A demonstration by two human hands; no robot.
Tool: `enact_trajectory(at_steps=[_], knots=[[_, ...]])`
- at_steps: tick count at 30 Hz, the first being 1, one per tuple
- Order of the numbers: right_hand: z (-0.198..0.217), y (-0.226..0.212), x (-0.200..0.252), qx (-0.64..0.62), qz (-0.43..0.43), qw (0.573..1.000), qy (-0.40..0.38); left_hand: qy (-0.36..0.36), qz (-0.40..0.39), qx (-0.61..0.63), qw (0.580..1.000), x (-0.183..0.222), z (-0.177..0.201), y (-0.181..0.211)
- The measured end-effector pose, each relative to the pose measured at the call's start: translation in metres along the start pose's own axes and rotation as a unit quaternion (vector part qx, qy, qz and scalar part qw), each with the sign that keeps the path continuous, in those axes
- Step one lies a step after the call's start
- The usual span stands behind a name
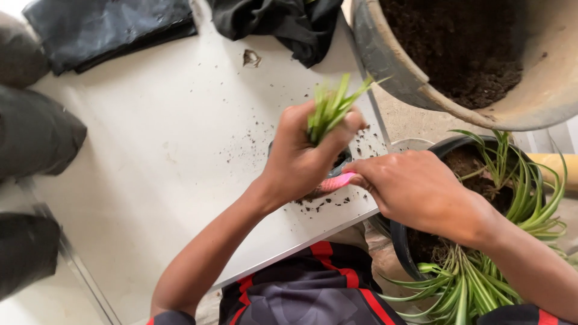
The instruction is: A person is transplanting small spider plants into black plastic nursery bags using a small trowel and soil from a large basin.
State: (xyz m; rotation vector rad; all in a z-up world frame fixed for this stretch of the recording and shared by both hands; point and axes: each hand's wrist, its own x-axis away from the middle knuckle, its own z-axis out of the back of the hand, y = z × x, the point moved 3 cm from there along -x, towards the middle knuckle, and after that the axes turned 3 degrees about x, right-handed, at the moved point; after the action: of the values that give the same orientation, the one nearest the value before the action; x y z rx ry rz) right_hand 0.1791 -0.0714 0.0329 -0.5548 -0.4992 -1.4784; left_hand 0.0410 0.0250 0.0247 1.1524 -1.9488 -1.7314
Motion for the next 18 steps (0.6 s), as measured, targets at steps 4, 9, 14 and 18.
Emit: enact_trajectory(at_steps=[4,9,14,18], knots=[[0.004,-0.007,0.014,0.006,0.046,0.995,0.083,0.037,0.025,-0.017,0.999,0.001,0.005,0.004],[-0.016,-0.012,0.003,0.109,0.129,0.953,0.253,0.005,0.033,-0.037,0.999,0.004,0.004,0.008],[-0.019,-0.014,-0.001,0.125,0.137,0.938,0.293,-0.004,0.059,-0.042,0.997,0.006,0.006,0.012],[-0.009,-0.010,0.005,0.139,0.155,0.926,0.316,-0.024,0.032,-0.030,0.999,0.003,0.005,0.013]])
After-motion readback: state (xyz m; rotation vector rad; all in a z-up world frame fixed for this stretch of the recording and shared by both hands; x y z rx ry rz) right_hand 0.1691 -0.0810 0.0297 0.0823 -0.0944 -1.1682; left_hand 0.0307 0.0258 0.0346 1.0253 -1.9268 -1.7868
